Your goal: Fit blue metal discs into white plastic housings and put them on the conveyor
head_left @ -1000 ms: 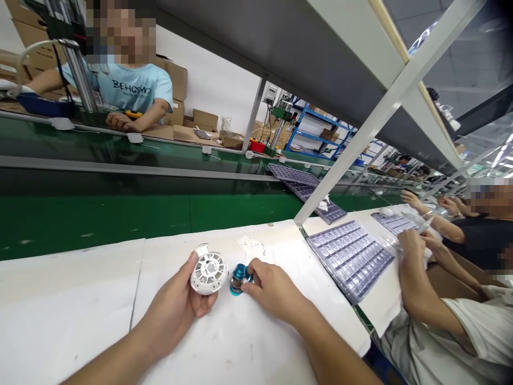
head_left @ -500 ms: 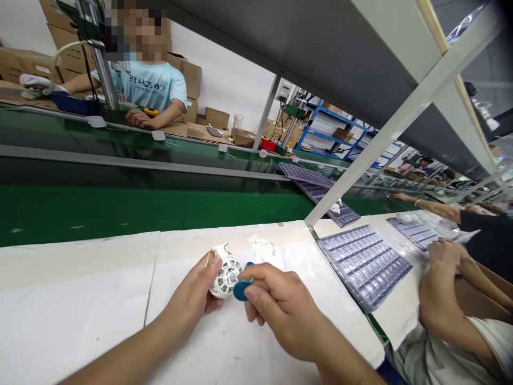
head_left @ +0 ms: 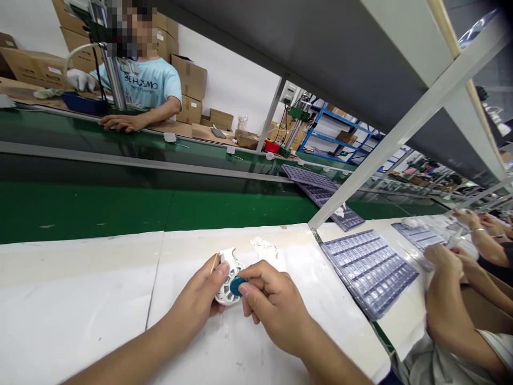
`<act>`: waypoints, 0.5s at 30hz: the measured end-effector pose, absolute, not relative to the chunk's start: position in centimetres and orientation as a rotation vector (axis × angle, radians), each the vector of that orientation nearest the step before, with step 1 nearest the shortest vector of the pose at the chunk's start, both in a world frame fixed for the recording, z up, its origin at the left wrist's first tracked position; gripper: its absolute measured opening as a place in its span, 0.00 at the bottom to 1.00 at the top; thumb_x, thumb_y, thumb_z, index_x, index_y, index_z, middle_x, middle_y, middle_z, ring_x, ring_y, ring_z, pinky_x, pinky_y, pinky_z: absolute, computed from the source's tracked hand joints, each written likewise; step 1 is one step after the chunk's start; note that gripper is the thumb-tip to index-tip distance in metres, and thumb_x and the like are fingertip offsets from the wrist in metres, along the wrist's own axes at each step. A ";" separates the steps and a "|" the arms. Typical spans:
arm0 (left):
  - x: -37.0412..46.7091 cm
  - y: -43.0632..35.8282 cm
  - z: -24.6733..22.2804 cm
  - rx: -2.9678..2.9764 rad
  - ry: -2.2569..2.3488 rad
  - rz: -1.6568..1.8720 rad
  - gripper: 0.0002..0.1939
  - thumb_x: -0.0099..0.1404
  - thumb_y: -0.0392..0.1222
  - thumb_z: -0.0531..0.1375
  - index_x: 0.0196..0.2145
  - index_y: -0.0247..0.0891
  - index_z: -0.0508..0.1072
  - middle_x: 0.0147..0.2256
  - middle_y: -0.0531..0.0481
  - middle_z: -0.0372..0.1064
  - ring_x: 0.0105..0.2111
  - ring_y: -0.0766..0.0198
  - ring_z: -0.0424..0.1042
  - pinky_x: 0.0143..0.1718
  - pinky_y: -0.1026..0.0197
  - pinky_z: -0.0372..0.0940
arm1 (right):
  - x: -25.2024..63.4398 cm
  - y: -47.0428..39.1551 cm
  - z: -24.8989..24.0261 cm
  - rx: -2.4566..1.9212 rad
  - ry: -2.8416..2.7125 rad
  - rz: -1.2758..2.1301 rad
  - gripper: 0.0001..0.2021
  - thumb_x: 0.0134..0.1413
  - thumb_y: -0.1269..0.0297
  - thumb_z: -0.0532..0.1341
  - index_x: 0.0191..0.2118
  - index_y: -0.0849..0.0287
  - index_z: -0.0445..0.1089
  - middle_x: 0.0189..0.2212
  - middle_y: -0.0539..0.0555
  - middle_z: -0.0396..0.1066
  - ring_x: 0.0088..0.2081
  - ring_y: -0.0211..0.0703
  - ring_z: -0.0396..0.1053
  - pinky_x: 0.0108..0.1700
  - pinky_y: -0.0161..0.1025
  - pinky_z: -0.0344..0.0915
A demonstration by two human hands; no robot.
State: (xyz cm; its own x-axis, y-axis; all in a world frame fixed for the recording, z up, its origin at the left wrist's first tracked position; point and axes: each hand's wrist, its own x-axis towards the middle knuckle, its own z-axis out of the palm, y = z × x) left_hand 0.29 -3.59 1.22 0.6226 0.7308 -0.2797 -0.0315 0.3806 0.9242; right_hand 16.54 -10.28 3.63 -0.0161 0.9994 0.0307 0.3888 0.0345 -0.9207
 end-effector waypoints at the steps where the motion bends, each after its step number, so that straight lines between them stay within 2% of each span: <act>1: 0.3 -3.7 1.3 1.084 0.765 0.559 0.22 0.65 0.66 0.54 0.37 0.45 0.66 0.30 0.55 0.62 0.32 0.61 0.64 0.35 0.58 0.66 | 16.5 -10.3 3.6 -1.484 -1.517 0.984 0.04 0.63 0.69 0.56 0.41 0.54 0.66 0.20 0.42 0.68 0.21 0.34 0.62 0.26 0.33 0.59; 4: 0.2 -3.8 1.5 1.120 0.754 0.575 0.22 0.65 0.65 0.56 0.43 0.45 0.66 0.30 0.55 0.63 0.31 0.62 0.62 0.32 0.62 0.63 | 16.8 -10.2 3.4 -1.545 -1.457 1.031 0.06 0.63 0.69 0.57 0.44 0.52 0.64 0.18 0.40 0.63 0.21 0.34 0.58 0.26 0.32 0.55; 7: 0.0 -3.7 1.4 1.205 0.692 0.528 0.25 0.62 0.63 0.61 0.47 0.44 0.64 0.29 0.56 0.61 0.27 0.66 0.57 0.27 0.64 0.57 | 17.5 -9.9 2.9 -1.530 -1.307 1.079 0.14 0.60 0.62 0.64 0.49 0.50 0.63 0.21 0.39 0.57 0.23 0.34 0.56 0.27 0.32 0.54; 9: -0.1 -3.6 1.2 1.226 0.606 0.514 0.26 0.61 0.62 0.62 0.47 0.42 0.62 0.29 0.56 0.61 0.26 0.67 0.57 0.25 0.64 0.55 | 17.6 -9.8 2.5 -1.436 -1.225 1.129 0.24 0.54 0.54 0.69 0.53 0.50 0.62 0.28 0.43 0.61 0.27 0.36 0.59 0.29 0.33 0.56; 11: -0.1 -3.8 1.2 1.204 0.507 0.522 0.26 0.62 0.61 0.61 0.48 0.42 0.61 0.30 0.54 0.64 0.25 0.66 0.59 0.24 0.63 0.55 | 17.3 -9.7 2.2 -1.255 -1.198 1.291 0.29 0.52 0.48 0.69 0.56 0.50 0.61 0.36 0.49 0.65 0.33 0.40 0.64 0.31 0.35 0.61; 13: -0.2 -4.4 1.5 1.150 0.459 0.516 0.27 0.63 0.61 0.60 0.50 0.42 0.60 0.27 0.54 0.63 0.24 0.66 0.58 0.24 0.62 0.54 | 16.5 -9.9 2.1 -1.025 -1.173 1.472 0.29 0.54 0.44 0.66 0.57 0.51 0.62 0.40 0.53 0.67 0.37 0.44 0.68 0.34 0.38 0.64; 15: -0.3 -5.2 1.8 1.097 0.485 0.509 0.29 0.61 0.62 0.62 0.50 0.42 0.60 0.26 0.56 0.61 0.23 0.67 0.55 0.24 0.62 0.54 | 15.6 -10.2 2.1 -0.866 -1.128 1.517 0.28 0.56 0.43 0.64 0.56 0.53 0.63 0.39 0.53 0.68 0.37 0.45 0.68 0.38 0.41 0.65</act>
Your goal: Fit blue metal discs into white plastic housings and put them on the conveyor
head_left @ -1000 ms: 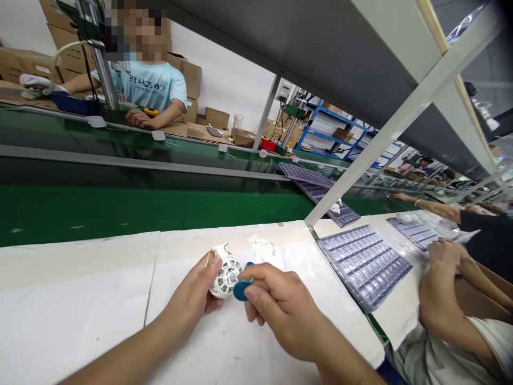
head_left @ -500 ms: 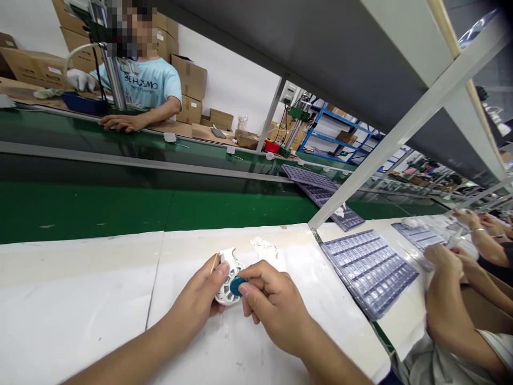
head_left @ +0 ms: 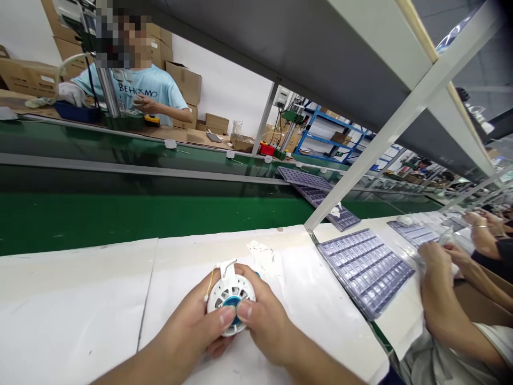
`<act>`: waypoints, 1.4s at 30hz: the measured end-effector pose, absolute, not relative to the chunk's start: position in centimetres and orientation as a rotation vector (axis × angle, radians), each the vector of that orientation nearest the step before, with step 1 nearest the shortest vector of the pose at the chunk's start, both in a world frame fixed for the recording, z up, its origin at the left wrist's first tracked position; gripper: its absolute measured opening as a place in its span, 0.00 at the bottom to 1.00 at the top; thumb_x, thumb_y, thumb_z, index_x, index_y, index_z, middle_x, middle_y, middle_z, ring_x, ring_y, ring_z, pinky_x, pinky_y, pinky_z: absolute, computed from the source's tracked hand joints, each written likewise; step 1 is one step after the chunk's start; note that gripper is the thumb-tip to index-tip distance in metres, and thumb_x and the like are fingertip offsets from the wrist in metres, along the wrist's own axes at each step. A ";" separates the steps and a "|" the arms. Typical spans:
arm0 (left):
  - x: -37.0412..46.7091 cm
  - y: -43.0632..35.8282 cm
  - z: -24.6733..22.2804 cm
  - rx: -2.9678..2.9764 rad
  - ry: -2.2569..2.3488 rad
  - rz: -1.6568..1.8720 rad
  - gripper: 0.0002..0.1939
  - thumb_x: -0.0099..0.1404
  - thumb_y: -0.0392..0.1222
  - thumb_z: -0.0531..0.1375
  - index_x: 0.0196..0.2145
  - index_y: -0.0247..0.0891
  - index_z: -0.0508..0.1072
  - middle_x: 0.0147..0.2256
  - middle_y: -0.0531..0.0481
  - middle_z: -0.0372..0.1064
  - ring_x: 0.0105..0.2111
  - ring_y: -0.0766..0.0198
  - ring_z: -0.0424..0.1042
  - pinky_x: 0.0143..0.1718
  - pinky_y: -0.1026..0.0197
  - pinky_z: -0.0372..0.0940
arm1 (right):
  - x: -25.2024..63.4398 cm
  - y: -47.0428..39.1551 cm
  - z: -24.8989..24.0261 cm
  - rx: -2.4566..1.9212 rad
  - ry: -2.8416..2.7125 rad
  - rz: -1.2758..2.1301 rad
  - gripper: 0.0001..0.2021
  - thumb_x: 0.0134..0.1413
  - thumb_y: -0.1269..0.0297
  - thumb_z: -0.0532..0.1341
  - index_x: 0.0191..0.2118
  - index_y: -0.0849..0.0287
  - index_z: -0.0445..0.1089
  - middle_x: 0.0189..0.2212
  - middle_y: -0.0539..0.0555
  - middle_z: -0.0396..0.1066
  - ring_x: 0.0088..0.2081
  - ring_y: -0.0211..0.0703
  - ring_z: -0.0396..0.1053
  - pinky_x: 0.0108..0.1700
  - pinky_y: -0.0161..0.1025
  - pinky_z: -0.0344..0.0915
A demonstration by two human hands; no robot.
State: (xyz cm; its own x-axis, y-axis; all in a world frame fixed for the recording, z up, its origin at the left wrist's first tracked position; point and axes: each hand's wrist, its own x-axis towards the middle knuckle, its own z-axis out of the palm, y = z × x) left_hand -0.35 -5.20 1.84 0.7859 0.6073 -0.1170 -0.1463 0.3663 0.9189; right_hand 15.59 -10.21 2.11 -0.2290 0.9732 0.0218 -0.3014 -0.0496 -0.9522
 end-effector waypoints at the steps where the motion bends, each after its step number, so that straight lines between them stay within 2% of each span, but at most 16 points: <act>1: -0.4 -5.5 2.0 1.073 0.522 0.513 0.30 0.60 0.63 0.63 0.51 0.42 0.60 0.27 0.56 0.60 0.24 0.67 0.54 0.25 0.62 0.54 | 15.1 -10.4 2.1 -0.836 -1.106 1.481 0.27 0.57 0.43 0.64 0.56 0.53 0.63 0.38 0.53 0.68 0.37 0.45 0.68 0.40 0.41 0.65; 5: -0.6 -6.1 2.4 1.004 0.655 0.521 0.35 0.55 0.65 0.65 0.51 0.43 0.62 0.31 0.53 0.63 0.30 0.63 0.58 0.29 0.61 0.56 | 13.9 -10.7 1.8 -0.854 -1.090 1.288 0.26 0.56 0.43 0.65 0.53 0.54 0.65 0.38 0.53 0.67 0.35 0.43 0.65 0.38 0.39 0.64; 10: -0.3 -5.7 3.3 0.960 0.616 0.580 0.28 0.53 0.62 0.68 0.45 0.43 0.68 0.29 0.55 0.61 0.29 0.64 0.59 0.30 0.62 0.58 | 13.6 -10.7 1.7 -0.800 -1.127 1.290 0.27 0.54 0.43 0.66 0.53 0.54 0.65 0.38 0.52 0.65 0.35 0.42 0.62 0.38 0.38 0.63; 13: -0.3 -5.7 3.7 0.960 0.584 0.585 0.25 0.54 0.61 0.68 0.40 0.42 0.70 0.30 0.52 0.64 0.31 0.62 0.63 0.32 0.61 0.61 | 13.8 -10.8 1.9 -0.781 -1.116 1.387 0.31 0.52 0.47 0.70 0.57 0.53 0.61 0.38 0.51 0.65 0.35 0.40 0.62 0.38 0.37 0.63; 15: -0.3 -5.9 3.6 0.955 0.592 0.568 0.23 0.55 0.61 0.68 0.39 0.41 0.71 0.29 0.52 0.64 0.30 0.62 0.65 0.31 0.62 0.62 | 13.8 -10.8 2.0 -0.783 -1.080 1.417 0.31 0.51 0.50 0.71 0.56 0.52 0.61 0.36 0.49 0.64 0.33 0.37 0.61 0.36 0.35 0.62; 18: 0.1 -5.9 3.0 0.888 0.599 0.594 0.22 0.55 0.58 0.69 0.40 0.42 0.71 0.26 0.54 0.64 0.26 0.65 0.63 0.27 0.65 0.59 | 13.8 -10.5 1.8 -0.819 -1.041 1.395 0.27 0.50 0.49 0.71 0.51 0.53 0.65 0.33 0.48 0.65 0.29 0.35 0.62 0.31 0.32 0.63; 20: 0.6 -5.7 2.7 0.784 0.589 0.636 0.19 0.57 0.57 0.68 0.38 0.41 0.72 0.24 0.54 0.66 0.21 0.68 0.60 0.23 0.66 0.58 | 14.1 -10.1 1.3 -0.862 -1.057 1.416 0.26 0.53 0.46 0.69 0.53 0.53 0.66 0.30 0.48 0.67 0.26 0.36 0.66 0.29 0.34 0.66; 23: 1.1 -4.4 2.2 0.627 0.643 0.716 0.18 0.65 0.56 0.61 0.33 0.37 0.72 0.18 0.52 0.65 0.16 0.69 0.58 0.19 0.66 0.59 | 15.3 -9.3 0.4 -1.010 -1.067 1.245 0.24 0.60 0.44 0.61 0.54 0.55 0.67 0.29 0.50 0.71 0.24 0.40 0.71 0.26 0.37 0.69; 25: 1.1 -3.1 2.0 0.570 0.704 0.806 0.17 0.70 0.55 0.55 0.37 0.37 0.71 0.22 0.48 0.71 0.18 0.67 0.63 0.21 0.65 0.63 | 16.5 -8.8 -0.1 -1.125 -1.013 0.988 0.22 0.63 0.44 0.57 0.50 0.57 0.68 0.33 0.54 0.72 0.27 0.42 0.74 0.26 0.37 0.70; 27: 0.8 -1.7 1.8 0.545 0.738 0.888 0.17 0.72 0.53 0.51 0.44 0.37 0.70 0.33 0.42 0.76 0.23 0.65 0.70 0.26 0.64 0.68 | 17.6 -8.3 -0.2 -1.226 -0.975 0.806 0.19 0.65 0.47 0.54 0.47 0.58 0.69 0.35 0.55 0.72 0.29 0.43 0.75 0.26 0.37 0.70; 29: 0.4 -0.8 1.6 0.531 0.760 0.928 0.19 0.73 0.53 0.50 0.49 0.36 0.68 0.44 0.37 0.76 0.28 0.63 0.73 0.30 0.62 0.71 | 18.3 -7.9 -0.2 -1.378 -1.017 0.704 0.17 0.67 0.51 0.51 0.45 0.59 0.68 0.35 0.55 0.71 0.31 0.43 0.74 0.27 0.37 0.69; 32: 0.2 -0.4 1.3 0.527 0.790 0.915 0.22 0.71 0.54 0.52 0.53 0.34 0.65 0.51 0.31 0.72 0.31 0.60 0.75 0.33 0.58 0.73 | 19.2 -7.3 -0.2 -1.638 -1.124 0.601 0.15 0.66 0.57 0.48 0.45 0.58 0.67 0.35 0.55 0.70 0.31 0.43 0.72 0.29 0.38 0.68; 34: 0.3 -0.6 1.2 0.533 0.811 0.895 0.23 0.71 0.53 0.54 0.54 0.34 0.63 0.52 0.32 0.72 0.30 0.60 0.75 0.33 0.57 0.73 | 19.8 -7.0 -0.1 -1.758 -1.179 0.554 0.13 0.64 0.60 0.49 0.44 0.58 0.67 0.34 0.54 0.69 0.30 0.43 0.69 0.31 0.40 0.67; 37: 0.3 -0.9 1.0 0.571 0.805 0.859 0.21 0.69 0.52 0.57 0.53 0.36 0.65 0.47 0.38 0.73 0.29 0.61 0.74 0.33 0.57 0.72 | 20.8 -6.8 0.1 -1.870 -1.312 0.535 0.10 0.59 0.67 0.53 0.43 0.56 0.70 0.36 0.53 0.68 0.30 0.43 0.65 0.36 0.43 0.64; 42: 0.3 -1.2 0.8 0.647 0.762 0.818 0.18 0.70 0.52 0.57 0.50 0.37 0.68 0.42 0.44 0.73 0.29 0.62 0.72 0.33 0.59 0.69 | 21.6 -7.7 1.1 -1.886 -1.660 0.728 0.19 0.49 0.74 0.59 0.47 0.50 0.73 0.44 0.51 0.67 0.31 0.40 0.67 0.37 0.40 0.64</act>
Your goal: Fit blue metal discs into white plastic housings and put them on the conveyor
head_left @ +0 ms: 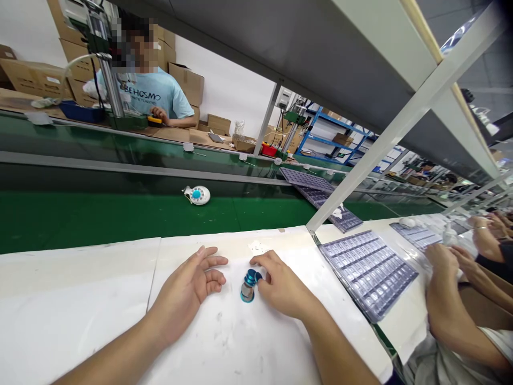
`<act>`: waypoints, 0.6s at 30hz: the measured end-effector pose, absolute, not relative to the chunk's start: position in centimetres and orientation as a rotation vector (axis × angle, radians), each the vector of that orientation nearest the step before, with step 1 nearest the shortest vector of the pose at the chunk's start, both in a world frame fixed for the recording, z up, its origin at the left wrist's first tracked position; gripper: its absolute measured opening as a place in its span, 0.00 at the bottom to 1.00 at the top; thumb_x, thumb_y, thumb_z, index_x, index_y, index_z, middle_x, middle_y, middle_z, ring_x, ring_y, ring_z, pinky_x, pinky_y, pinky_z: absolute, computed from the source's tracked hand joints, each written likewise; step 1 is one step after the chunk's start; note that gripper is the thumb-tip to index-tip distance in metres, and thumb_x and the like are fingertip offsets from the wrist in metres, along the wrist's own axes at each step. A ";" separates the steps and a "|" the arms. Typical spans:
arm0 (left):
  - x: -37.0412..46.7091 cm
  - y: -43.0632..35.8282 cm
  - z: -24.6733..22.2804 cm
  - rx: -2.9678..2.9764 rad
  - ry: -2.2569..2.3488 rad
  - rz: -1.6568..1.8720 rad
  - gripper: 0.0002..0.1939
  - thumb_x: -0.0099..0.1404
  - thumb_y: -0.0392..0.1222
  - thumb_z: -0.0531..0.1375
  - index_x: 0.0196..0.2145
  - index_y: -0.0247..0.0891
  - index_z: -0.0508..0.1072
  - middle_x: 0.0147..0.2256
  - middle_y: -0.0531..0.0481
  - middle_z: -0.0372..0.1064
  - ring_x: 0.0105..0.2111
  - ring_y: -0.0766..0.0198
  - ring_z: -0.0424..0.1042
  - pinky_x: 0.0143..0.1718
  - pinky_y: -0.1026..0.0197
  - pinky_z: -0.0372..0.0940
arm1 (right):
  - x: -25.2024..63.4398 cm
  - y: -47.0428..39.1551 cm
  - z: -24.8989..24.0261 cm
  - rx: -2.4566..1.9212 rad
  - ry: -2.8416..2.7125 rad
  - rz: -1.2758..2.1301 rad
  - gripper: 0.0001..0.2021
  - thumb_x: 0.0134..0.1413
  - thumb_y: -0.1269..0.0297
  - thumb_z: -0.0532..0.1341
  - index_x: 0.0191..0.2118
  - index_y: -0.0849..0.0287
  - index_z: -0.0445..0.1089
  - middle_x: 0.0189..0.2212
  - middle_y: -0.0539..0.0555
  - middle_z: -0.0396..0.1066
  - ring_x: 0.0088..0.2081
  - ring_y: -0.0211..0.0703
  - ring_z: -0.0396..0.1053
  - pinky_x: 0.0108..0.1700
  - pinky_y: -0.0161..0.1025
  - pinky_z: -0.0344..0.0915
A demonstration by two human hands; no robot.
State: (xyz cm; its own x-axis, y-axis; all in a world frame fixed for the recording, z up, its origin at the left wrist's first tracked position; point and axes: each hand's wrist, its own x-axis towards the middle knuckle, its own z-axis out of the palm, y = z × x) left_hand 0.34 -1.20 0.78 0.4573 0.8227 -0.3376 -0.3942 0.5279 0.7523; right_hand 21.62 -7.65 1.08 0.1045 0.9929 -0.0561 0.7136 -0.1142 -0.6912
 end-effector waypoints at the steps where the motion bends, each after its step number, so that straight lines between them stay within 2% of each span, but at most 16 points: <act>1: 0.3 -1.2 0.7 0.658 0.759 0.815 0.18 0.70 0.52 0.57 0.50 0.37 0.68 0.41 0.44 0.73 0.29 0.62 0.71 0.32 0.59 0.68 | 21.7 -7.8 1.3 -1.893 -1.720 0.751 0.21 0.48 0.74 0.61 0.49 0.49 0.72 0.46 0.52 0.66 0.32 0.40 0.68 0.38 0.40 0.65; 4: 0.2 -1.4 0.5 0.690 0.750 0.815 0.17 0.70 0.52 0.56 0.49 0.38 0.68 0.40 0.45 0.73 0.29 0.62 0.71 0.32 0.59 0.67 | 21.8 -8.1 1.5 -1.957 -1.840 0.741 0.22 0.49 0.73 0.62 0.51 0.53 0.69 0.49 0.54 0.64 0.35 0.42 0.68 0.38 0.41 0.65; 8: 0.2 -1.5 0.5 0.730 0.746 0.815 0.16 0.70 0.52 0.56 0.48 0.38 0.69 0.39 0.47 0.72 0.30 0.62 0.70 0.32 0.59 0.65 | 22.2 -7.9 1.3 -1.994 -1.866 0.687 0.11 0.53 0.73 0.59 0.42 0.56 0.69 0.43 0.54 0.66 0.33 0.43 0.67 0.36 0.41 0.64; 12: 0.2 -1.5 0.5 0.759 0.749 0.803 0.16 0.70 0.52 0.55 0.48 0.38 0.68 0.39 0.47 0.72 0.30 0.62 0.69 0.33 0.58 0.65 | 22.4 -7.6 1.4 -1.981 -1.875 0.650 0.08 0.56 0.73 0.58 0.42 0.56 0.68 0.39 0.52 0.67 0.33 0.43 0.67 0.36 0.40 0.64; 14: 0.3 -1.5 0.4 0.773 0.744 0.798 0.16 0.70 0.53 0.55 0.48 0.39 0.68 0.39 0.47 0.72 0.31 0.62 0.69 0.33 0.58 0.64 | 22.2 -7.5 1.5 -1.960 -1.898 0.646 0.10 0.57 0.74 0.57 0.44 0.57 0.69 0.41 0.53 0.67 0.34 0.43 0.68 0.38 0.40 0.65; 18: 0.3 -1.5 0.3 0.810 0.741 0.786 0.17 0.70 0.54 0.55 0.48 0.40 0.67 0.40 0.47 0.71 0.32 0.61 0.69 0.34 0.57 0.64 | 21.7 -7.6 1.6 -1.888 -2.006 0.673 0.22 0.54 0.79 0.57 0.53 0.54 0.70 0.46 0.54 0.67 0.40 0.44 0.70 0.44 0.40 0.66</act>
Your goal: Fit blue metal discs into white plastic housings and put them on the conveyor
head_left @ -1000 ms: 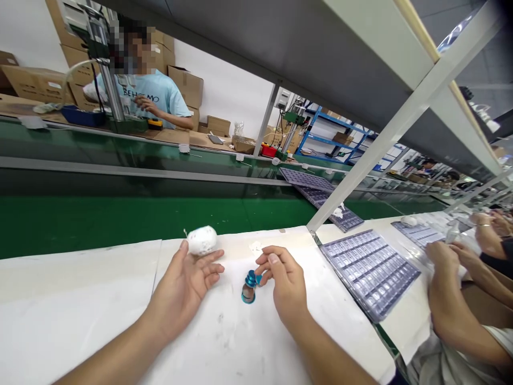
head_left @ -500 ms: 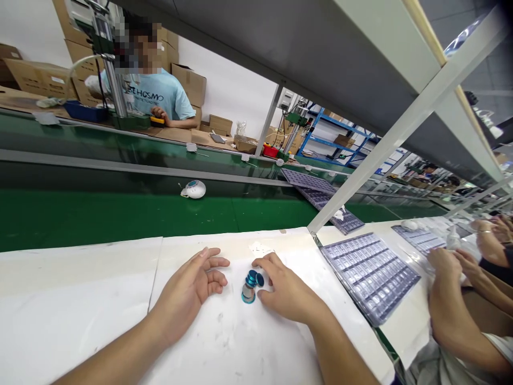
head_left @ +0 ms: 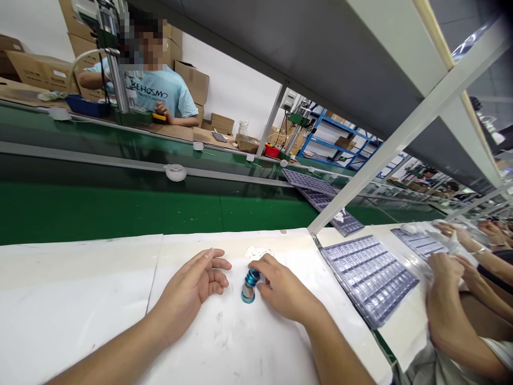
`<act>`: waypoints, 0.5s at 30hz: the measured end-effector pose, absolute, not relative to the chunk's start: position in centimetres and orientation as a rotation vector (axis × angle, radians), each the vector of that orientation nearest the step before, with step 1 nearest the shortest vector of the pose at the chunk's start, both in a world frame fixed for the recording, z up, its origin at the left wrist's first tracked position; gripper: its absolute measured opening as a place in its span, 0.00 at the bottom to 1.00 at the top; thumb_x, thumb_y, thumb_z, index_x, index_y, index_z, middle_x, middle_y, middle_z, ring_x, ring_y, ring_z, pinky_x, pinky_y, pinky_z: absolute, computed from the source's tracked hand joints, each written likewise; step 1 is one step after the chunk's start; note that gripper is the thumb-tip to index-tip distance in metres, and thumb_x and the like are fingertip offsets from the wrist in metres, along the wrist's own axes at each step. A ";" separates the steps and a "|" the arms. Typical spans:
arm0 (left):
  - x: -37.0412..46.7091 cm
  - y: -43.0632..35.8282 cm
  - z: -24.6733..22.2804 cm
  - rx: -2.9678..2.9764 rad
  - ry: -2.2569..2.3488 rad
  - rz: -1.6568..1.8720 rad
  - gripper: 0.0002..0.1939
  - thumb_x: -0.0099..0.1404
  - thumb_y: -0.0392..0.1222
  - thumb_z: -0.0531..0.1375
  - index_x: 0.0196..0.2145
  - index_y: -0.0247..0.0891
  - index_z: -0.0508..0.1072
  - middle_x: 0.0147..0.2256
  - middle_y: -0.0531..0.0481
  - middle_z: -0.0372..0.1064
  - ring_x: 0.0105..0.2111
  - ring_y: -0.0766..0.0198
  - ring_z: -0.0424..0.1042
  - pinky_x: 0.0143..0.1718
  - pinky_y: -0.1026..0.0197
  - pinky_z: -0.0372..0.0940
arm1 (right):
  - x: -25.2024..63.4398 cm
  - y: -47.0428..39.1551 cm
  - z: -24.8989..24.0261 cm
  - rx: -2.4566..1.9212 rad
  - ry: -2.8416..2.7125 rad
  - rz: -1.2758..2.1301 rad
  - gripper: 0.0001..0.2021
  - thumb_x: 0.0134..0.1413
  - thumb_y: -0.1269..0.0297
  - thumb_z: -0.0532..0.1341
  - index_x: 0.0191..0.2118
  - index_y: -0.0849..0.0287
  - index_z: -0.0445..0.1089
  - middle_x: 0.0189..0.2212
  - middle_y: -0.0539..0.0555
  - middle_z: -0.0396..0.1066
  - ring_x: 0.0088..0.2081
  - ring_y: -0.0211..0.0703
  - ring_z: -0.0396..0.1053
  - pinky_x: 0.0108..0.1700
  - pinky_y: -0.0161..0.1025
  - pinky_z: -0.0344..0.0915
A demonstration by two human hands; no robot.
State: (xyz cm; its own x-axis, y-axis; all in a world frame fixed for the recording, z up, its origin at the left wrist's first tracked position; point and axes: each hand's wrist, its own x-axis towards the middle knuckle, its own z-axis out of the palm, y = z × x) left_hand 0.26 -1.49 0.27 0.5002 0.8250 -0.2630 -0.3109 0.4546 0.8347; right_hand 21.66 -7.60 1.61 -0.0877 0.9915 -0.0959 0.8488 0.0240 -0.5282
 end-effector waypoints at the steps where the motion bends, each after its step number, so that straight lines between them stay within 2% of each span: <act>1: 0.3 -1.5 0.3 0.823 0.741 0.782 0.17 0.70 0.54 0.55 0.48 0.40 0.67 0.40 0.47 0.71 0.32 0.61 0.68 0.34 0.57 0.64 | 21.6 -7.7 1.6 -1.871 -2.035 0.673 0.24 0.53 0.79 0.57 0.55 0.53 0.70 0.47 0.54 0.66 0.42 0.45 0.70 0.45 0.40 0.66; 3: 0.3 -1.6 0.2 0.864 0.743 0.773 0.17 0.70 0.55 0.54 0.48 0.41 0.67 0.41 0.47 0.70 0.32 0.61 0.68 0.35 0.57 0.64 | 21.4 -7.8 1.5 -1.849 -2.070 0.667 0.26 0.53 0.79 0.57 0.55 0.52 0.70 0.48 0.55 0.65 0.43 0.45 0.71 0.47 0.41 0.66; 8: 0.4 -2.2 0.1 1.089 0.736 0.697 0.14 0.69 0.53 0.56 0.44 0.42 0.72 0.41 0.47 0.72 0.33 0.59 0.70 0.36 0.56 0.64 | 21.3 -7.8 1.5 -1.775 -2.081 0.701 0.23 0.54 0.81 0.55 0.50 0.52 0.73 0.49 0.54 0.62 0.35 0.39 0.71 0.41 0.39 0.68; 11: 0.5 -2.5 -0.1 1.235 0.728 0.620 0.13 0.67 0.52 0.60 0.41 0.42 0.75 0.39 0.47 0.74 0.32 0.59 0.69 0.37 0.55 0.64 | 21.3 -7.7 1.5 -1.703 -2.097 0.736 0.22 0.55 0.82 0.54 0.47 0.51 0.74 0.46 0.52 0.63 0.36 0.39 0.71 0.41 0.37 0.68; 15: 0.4 -2.5 -0.1 1.314 0.748 0.577 0.14 0.68 0.54 0.58 0.41 0.43 0.75 0.38 0.47 0.75 0.32 0.58 0.69 0.37 0.55 0.64 | 21.4 -7.6 1.3 -1.673 -2.109 0.735 0.20 0.55 0.83 0.54 0.44 0.52 0.75 0.45 0.52 0.64 0.37 0.39 0.71 0.42 0.38 0.67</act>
